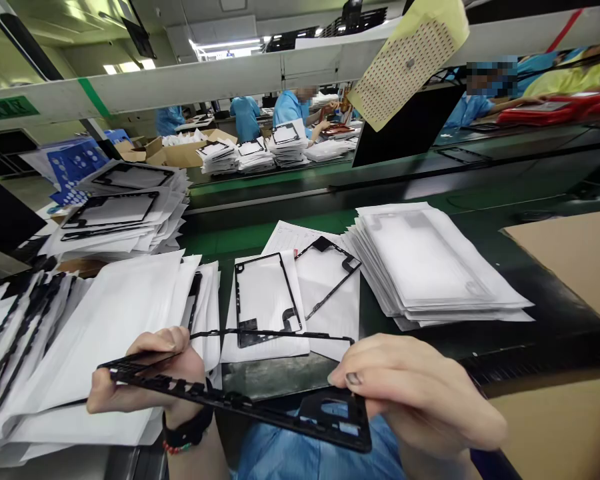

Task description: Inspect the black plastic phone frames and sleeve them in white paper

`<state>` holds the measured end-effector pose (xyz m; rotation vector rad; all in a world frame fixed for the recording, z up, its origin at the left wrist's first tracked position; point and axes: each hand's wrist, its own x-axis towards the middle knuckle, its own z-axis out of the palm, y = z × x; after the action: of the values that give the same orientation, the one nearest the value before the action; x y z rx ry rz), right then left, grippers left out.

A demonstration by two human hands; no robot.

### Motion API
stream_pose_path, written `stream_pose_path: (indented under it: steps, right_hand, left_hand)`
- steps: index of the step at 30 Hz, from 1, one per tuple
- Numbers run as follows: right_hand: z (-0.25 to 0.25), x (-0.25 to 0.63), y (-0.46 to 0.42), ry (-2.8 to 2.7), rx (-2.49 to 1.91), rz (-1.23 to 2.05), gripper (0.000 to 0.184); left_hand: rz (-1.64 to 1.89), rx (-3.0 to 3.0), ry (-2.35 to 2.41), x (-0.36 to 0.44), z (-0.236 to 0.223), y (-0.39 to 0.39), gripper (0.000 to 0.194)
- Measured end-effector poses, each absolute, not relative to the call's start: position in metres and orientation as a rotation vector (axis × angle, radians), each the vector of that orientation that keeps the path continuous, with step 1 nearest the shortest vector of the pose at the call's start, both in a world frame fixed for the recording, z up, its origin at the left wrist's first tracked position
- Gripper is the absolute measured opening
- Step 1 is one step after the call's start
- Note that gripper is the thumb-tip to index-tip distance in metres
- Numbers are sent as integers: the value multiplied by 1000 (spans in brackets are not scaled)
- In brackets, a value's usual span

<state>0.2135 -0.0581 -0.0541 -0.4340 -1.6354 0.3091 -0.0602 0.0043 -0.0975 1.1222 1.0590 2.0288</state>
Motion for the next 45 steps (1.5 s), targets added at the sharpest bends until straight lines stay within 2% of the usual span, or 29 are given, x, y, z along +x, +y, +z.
stream_pose_path:
  steps: [3,7,11,13,16,17,19,21,22,25,26,33,36,41,45]
  right_hand:
    - [-54,216,-58,-1715,-440,379,18]
    - [-43,222,-64,-2035,-521,547,46]
    - [-35,226,-67,-2291,-760,662,59]
    - [-39,227,-62,-2350,-771,753,57]
    - [-54,229,-47,-2052,-689,1191,44]
    - [-59,229,-41,-1835,-668,1330,40]
    - [-65,227,-30,-1405,-666,1478,35]
    - [-67,223,-23,-1156,-652,1493,31]
    - [-66,221,-21,-1096,-633,1508,30]
    - [-59,212,-23,-996,-584,1631,30]
    - [-57,210,-25,-966,-572,1679,30]
    - [-43,211,-34,-721,-220,1920,16]
    - [-41,212,-34,-684,-89,1970,13]
    - [-42,211,-36,-698,32,1960,21]
    - [-41,209,-40,-787,34,1853,21]
  left_hand:
    - [2242,1103,1014,-59,-92,8,58]
    - [2332,1146,1068,-54,-84,13,60]
    - [2343,1211,1151,-53,-90,16,53]
    - [2287,1280,1228,-52,-92,14,52]
    - [2127,1392,1391,-44,-88,7,39]
    - [2105,1394,1470,-40,-85,3,46]
    - [2097,1293,1583,-30,-79,-6,74]
    - [2030,1109,1521,-21,-77,-14,84]
    - [1928,1028,1415,-17,-76,-18,79]
    - [1486,864,1093,-11,-75,-22,42]
    - [1388,796,1022,-11,-73,-22,37]
    - [1241,98,685,-3,-43,-17,30]
    - [1207,-144,459,1,-39,-21,39]
    - [1178,-270,180,-3,-44,-35,6]
    - [1157,-173,156,-5,-41,-46,28]
